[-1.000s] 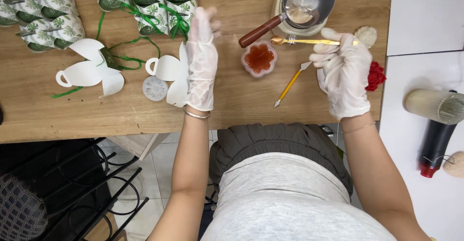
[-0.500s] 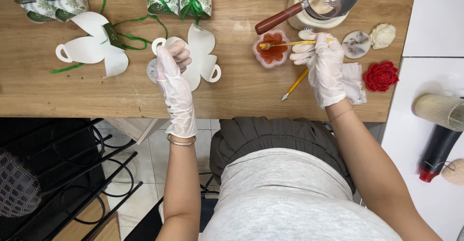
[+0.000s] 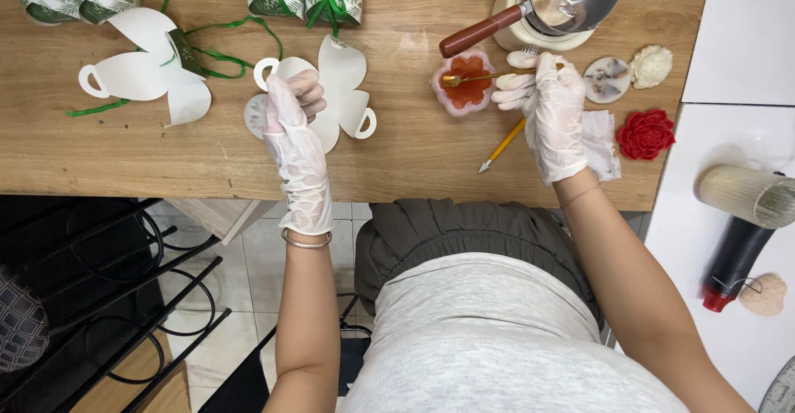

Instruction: Pouring and detailing wax in silicone molds for candle production.

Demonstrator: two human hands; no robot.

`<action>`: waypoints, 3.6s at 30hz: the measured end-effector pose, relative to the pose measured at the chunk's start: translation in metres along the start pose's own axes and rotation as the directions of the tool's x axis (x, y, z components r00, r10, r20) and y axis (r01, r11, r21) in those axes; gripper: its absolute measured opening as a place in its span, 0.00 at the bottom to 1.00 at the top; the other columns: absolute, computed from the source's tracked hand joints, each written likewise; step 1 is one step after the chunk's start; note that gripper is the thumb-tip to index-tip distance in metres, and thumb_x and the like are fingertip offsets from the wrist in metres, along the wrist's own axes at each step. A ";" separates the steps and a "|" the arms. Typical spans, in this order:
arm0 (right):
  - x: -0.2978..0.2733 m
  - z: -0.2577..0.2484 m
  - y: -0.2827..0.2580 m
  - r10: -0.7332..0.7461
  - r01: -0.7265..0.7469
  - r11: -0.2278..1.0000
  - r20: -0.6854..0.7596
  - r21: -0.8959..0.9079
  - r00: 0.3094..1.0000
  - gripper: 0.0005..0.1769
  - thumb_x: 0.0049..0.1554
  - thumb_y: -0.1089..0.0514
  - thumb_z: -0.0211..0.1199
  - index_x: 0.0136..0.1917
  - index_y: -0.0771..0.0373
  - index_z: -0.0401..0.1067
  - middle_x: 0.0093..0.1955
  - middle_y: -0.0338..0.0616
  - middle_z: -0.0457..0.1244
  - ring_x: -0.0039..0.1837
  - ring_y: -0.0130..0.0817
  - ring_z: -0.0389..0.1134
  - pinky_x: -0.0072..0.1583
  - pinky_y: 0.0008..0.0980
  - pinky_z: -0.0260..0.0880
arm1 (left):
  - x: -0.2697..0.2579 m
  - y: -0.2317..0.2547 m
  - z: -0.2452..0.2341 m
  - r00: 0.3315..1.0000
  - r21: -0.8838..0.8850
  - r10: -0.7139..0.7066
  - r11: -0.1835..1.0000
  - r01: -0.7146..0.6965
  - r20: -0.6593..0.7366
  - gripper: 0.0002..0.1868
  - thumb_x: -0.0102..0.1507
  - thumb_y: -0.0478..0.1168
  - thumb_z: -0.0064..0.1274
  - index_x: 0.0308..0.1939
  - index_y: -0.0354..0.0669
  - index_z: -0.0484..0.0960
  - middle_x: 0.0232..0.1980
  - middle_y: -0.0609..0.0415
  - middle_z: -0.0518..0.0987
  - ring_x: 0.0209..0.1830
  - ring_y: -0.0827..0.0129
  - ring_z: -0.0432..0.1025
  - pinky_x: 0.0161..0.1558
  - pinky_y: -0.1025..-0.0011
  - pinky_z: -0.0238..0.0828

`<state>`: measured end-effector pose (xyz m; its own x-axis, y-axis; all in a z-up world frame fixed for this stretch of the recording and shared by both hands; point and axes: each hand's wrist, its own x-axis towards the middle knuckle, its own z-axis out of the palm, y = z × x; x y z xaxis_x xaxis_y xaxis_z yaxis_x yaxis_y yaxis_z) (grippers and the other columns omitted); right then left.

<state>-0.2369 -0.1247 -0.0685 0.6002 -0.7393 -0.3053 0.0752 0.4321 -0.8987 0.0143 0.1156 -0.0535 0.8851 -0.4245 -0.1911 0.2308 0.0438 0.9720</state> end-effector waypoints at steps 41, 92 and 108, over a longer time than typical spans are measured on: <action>-0.020 -0.033 -0.086 -0.057 0.082 0.964 -0.107 0.253 0.993 0.27 0.78 0.45 0.47 0.61 0.75 0.69 0.46 0.55 0.68 0.44 0.39 0.70 0.47 0.31 0.72 | -0.026 0.025 0.037 0.992 0.287 -0.113 0.953 0.094 0.049 0.15 0.73 0.47 0.48 0.51 0.39 0.81 0.45 0.57 0.80 0.39 0.79 0.69 0.42 0.76 0.70; 0.020 -0.012 0.031 0.485 -0.493 0.870 0.141 0.024 0.863 0.41 0.58 0.72 0.48 0.82 0.61 0.48 0.53 0.46 0.65 0.55 0.45 0.74 0.56 0.48 0.80 | -0.014 -0.113 0.110 0.705 0.241 -0.439 0.898 0.368 0.557 0.56 0.53 0.29 0.66 0.79 0.48 0.49 0.58 0.45 0.79 0.56 0.68 0.78 0.58 0.70 0.78; 0.016 -0.012 0.032 0.469 -0.485 0.874 0.194 0.040 0.861 0.39 0.54 0.77 0.43 0.79 0.65 0.49 0.62 0.63 0.64 0.57 0.52 0.74 0.54 0.49 0.80 | -0.011 -0.116 0.106 0.669 0.174 -0.451 0.881 0.440 0.591 0.55 0.51 0.29 0.69 0.77 0.43 0.53 0.50 0.45 0.82 0.51 0.66 0.79 0.53 0.68 0.79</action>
<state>-0.2343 -0.1285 -0.1056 0.7068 -0.3340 -0.6237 -0.1932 0.7569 -0.6243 -0.0651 0.0198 -0.1492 0.2490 -0.8380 -0.4856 0.5228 -0.3058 0.7957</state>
